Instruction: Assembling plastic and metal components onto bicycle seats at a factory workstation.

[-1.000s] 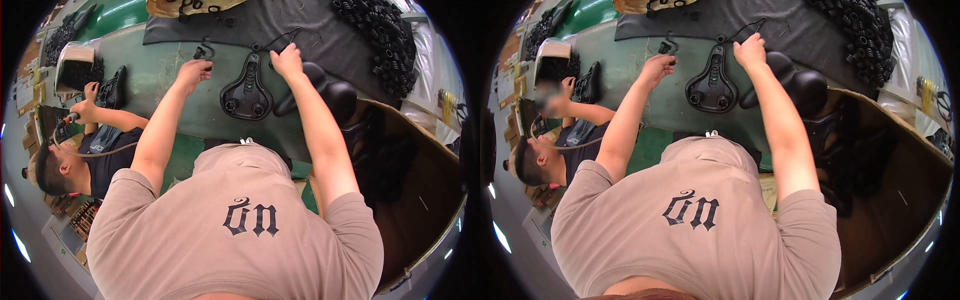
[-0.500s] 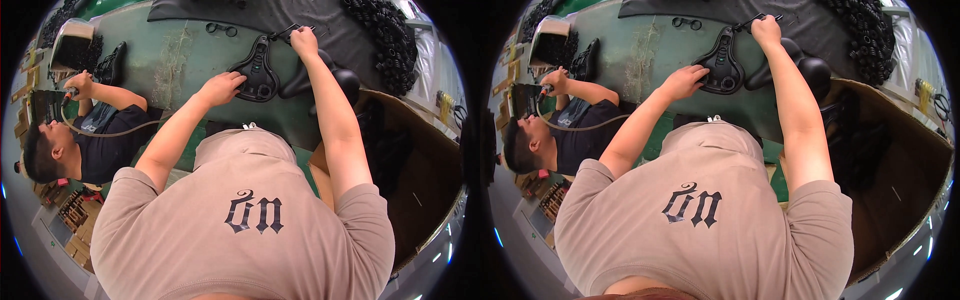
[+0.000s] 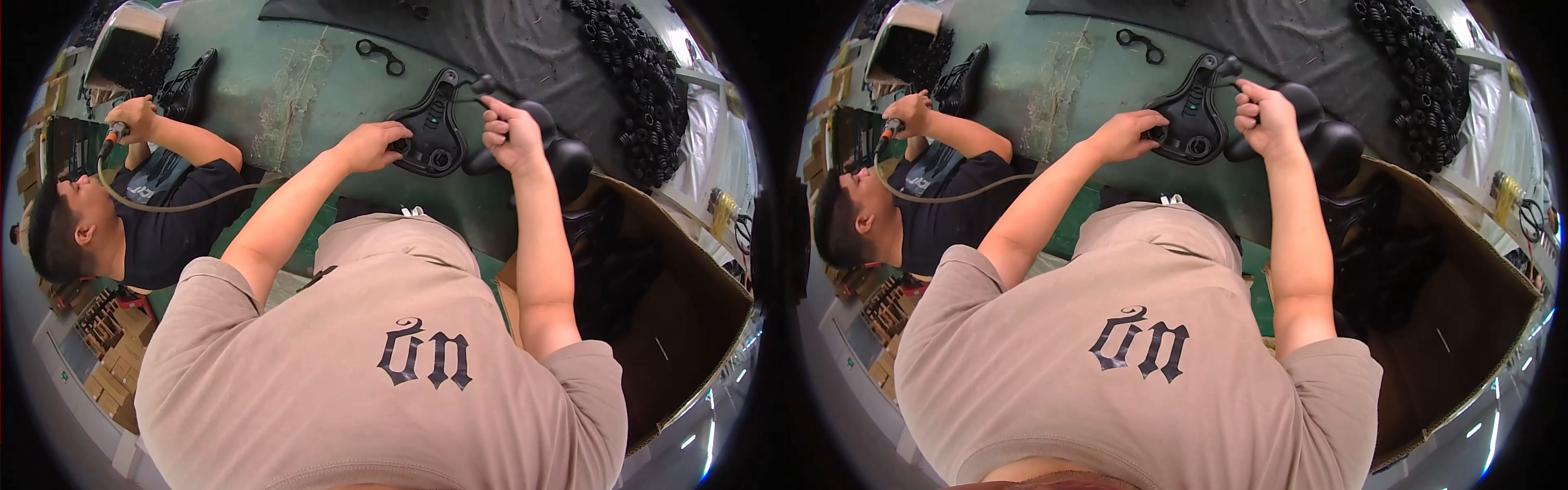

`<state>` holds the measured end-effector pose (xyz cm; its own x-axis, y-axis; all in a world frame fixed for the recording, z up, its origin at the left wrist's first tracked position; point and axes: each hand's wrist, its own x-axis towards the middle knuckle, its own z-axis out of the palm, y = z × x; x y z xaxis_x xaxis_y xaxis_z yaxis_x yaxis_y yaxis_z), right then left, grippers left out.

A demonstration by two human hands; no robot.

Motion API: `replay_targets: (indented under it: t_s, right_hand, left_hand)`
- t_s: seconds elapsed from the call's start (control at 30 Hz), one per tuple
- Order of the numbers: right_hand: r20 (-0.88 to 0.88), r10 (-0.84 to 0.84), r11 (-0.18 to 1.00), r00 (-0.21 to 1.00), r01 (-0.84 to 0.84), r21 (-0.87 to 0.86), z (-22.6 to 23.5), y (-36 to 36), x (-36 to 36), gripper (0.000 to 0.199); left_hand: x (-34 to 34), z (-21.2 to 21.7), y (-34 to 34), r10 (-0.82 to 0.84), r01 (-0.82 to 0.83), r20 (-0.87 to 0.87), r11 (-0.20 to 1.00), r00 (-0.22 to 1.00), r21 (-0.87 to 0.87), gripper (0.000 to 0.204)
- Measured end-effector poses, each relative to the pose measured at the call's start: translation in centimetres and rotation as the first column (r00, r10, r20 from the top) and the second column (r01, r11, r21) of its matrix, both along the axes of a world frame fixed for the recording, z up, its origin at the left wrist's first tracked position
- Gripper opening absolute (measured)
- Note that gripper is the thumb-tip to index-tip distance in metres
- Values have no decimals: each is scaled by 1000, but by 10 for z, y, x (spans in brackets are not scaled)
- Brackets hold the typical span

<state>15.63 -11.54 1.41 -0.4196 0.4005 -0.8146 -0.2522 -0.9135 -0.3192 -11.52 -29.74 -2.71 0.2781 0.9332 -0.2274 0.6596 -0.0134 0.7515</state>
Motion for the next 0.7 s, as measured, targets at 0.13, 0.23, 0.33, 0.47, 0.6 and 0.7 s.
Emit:
replay_targets:
  t_s: [0.13, 0.23, 0.33, 0.47, 0.6, 0.7]
  right_hand:
    - [342, 117, 901, 932, -245, 358, -12, -22, -36, 44]
    - [742, -105, 328, 662, -681, 654, -47, -57, -60, 47]
    - [878, -196, 206, 436, -857, 472, -49, -112, -71, 49]
    - [844, -308, 95, 439, -869, 486, -48, -105, -52, 51]
    - [830, -200, 274, 521, -783, 558, -48, -88, -70, 58]
    - [771, -363, 117, 523, -795, 595, -86, -79, -68, 62]
  left_hand:
    - [-2, -1, 7, 25, -24, 12, 998, 1000, -50, 51]
    - [3, -5, 15, 94, -92, 6, 978, 996, -187, 52]
    - [2, -8, 5, 166, -157, 75, 981, 983, -112, 52]
    - [11, -2, 9, 188, -162, 155, 973, 970, -166, 54]
    - [39, -23, 36, 622, -607, 7, 762, 783, 227, 63]
    - [70, -35, 67, 624, -559, -187, 771, 758, 306, 54]
